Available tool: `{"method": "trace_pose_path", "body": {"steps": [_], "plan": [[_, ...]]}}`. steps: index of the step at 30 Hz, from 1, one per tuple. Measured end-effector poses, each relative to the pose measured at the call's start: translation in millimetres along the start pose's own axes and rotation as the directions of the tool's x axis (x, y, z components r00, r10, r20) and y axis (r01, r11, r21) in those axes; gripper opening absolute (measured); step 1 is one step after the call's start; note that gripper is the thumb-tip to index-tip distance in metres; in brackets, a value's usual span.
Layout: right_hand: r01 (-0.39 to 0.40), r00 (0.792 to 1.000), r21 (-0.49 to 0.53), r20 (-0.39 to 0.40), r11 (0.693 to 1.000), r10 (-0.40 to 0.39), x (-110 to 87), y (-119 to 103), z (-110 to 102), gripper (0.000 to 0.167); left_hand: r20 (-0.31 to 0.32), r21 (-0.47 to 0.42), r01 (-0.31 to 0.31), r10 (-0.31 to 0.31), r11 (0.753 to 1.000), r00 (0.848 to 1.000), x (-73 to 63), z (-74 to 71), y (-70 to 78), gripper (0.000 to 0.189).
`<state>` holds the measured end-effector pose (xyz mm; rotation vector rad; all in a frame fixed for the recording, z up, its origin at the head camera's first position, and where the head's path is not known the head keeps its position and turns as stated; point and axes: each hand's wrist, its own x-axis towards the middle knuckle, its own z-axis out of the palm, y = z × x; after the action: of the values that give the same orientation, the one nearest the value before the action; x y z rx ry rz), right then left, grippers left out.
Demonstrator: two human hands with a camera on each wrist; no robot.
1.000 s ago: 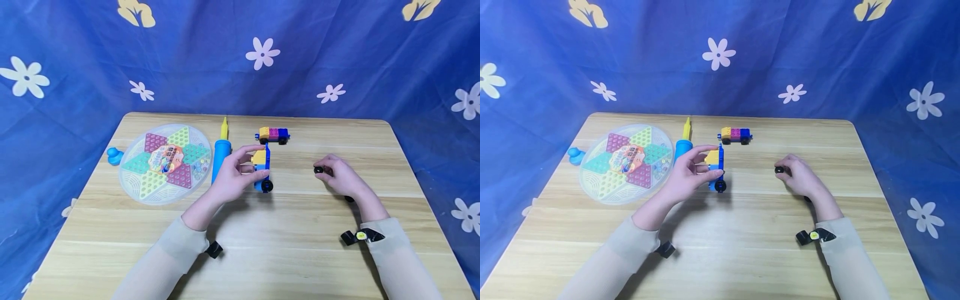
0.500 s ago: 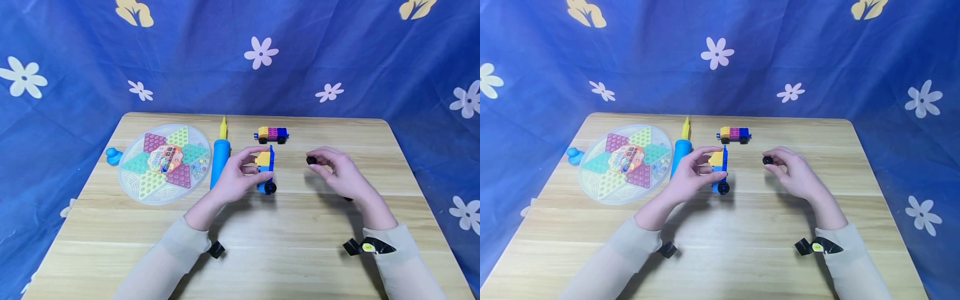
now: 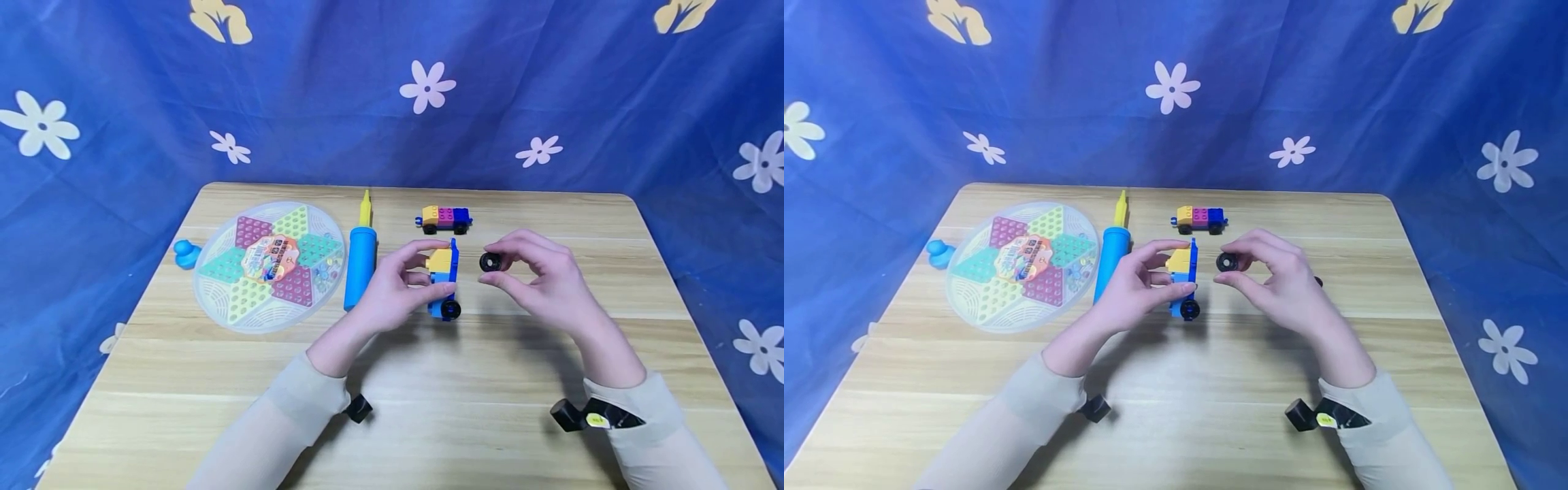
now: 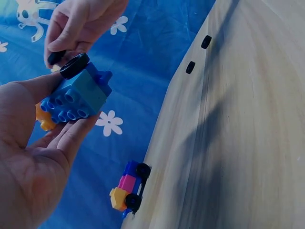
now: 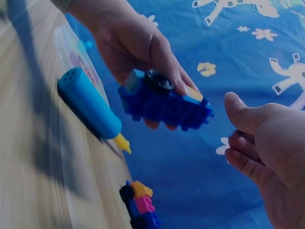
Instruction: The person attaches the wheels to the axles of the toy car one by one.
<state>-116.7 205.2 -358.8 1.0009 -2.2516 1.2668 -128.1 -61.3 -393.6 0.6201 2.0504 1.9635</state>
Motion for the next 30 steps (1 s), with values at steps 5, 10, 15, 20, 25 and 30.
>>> {"method": "trace_pose_path", "body": {"steps": [5, 10, 15, 20, 25, 30], "plan": [[0.025, 0.999, 0.018, -0.037, 1.000, -0.025, 5.5, -5.4, 6.6, 0.042, 0.007, -0.001, -0.006, 0.006, 1.000, 1.000, -0.4, 2.3, 1.8, 0.057], [0.026, 0.998, 0.000, -0.057, 1.000, -0.026, 8.2, -9.6, 13.2, 0.039, 0.007, 0.017, -0.007, 0.006, 1.000, 1.000, -0.8, 3.6, 2.3, 0.056], [0.029, 0.999, -0.008, -0.032, 1.000, -0.029, 10.0, -12.9, 20.3, 0.038, 0.015, 0.001, -0.024, 0.024, 1.000, 1.000, -1.0, 4.7, 1.9, 0.056], [0.035, 0.999, -0.017, -0.022, 0.999, -0.035, 11.4, -13.8, 26.6, 0.036, 0.025, -0.016, -0.040, 0.041, 0.999, 0.999, -0.9, 6.2, 2.7, 0.058], [0.030, 0.998, -0.040, -0.053, 0.999, -0.032, 11.5, -14.0, 31.1, 0.034, 0.015, 0.004, -0.052, 0.052, 0.999, 0.999, -1.3, 7.4, 3.3, 0.057], [0.002, 0.995, -0.062, -0.100, 0.998, -0.008, 10.9, -14.1, 35.0, 0.034, 0.018, 0.027, -0.074, 0.073, 0.997, 0.997, -0.2, 8.8, 1.1, 0.056]]}}
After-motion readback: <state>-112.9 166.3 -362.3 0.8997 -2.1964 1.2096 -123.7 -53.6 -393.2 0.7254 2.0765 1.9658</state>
